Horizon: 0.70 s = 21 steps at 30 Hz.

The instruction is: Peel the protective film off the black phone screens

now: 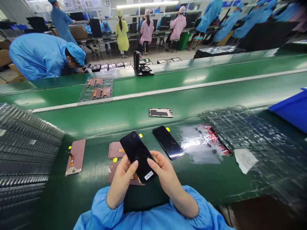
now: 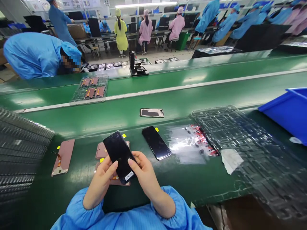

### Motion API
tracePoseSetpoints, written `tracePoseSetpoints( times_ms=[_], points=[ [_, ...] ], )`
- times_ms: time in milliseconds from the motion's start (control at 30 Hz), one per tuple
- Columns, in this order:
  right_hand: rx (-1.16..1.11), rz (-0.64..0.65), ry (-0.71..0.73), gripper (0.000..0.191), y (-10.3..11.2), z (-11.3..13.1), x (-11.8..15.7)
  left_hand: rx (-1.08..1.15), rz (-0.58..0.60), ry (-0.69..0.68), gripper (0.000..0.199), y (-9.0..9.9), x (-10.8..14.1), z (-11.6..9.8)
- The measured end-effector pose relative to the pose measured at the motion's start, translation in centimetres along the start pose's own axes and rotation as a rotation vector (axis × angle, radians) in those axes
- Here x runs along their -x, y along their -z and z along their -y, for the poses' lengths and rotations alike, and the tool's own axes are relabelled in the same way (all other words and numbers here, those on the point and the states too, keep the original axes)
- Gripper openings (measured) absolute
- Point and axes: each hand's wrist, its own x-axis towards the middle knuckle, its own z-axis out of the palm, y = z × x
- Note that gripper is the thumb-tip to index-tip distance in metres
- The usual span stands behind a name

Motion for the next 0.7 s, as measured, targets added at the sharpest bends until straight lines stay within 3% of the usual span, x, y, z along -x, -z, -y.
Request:
tracePoseSetpoints(
  times_ms=[67,133,200,267,367,467,567,700],
  points=[
    [0.287,-0.1,0.272,0.021,0.1,-0.2,0.2,0.039,-0.028,-0.028,0.066,0.1,0.0,0.7],
    [0.626,-0.115,0.623,0.021,0.1,-0.2,0.4,0.072,0.004,-0.066,0.072,0.1,0.2,1.3],
    [0.907,-0.008,0.882,0.029,-0.1,0.2,0.7,0.091,0.063,-0.078,0.067,-0.2,0.4,1.5],
    [1.061,0.128,0.981,0.033,-0.4,0.9,1.1,0.134,0.057,-0.017,0.057,-0.6,0.6,1.2],
    [1.054,0.213,0.987,0.042,-0.2,1.8,1.4,0.239,-0.055,0.061,0.049,-0.8,0.6,0.5],
    [0.944,0.093,0.926,0.024,0.7,2.2,1.2,0.286,-0.106,0.067,0.043,-0.4,0.4,0.0],
    [0.838,-0.04,0.795,0.02,1.6,2.3,0.7,0.314,-0.097,0.078,0.042,-0.2,0.3,-0.2],
    [0.739,-0.015,0.666,0.014,2.1,2.4,0.5,0.34,-0.071,0.091,0.047,-0.6,0.4,-0.7]
  ],
)
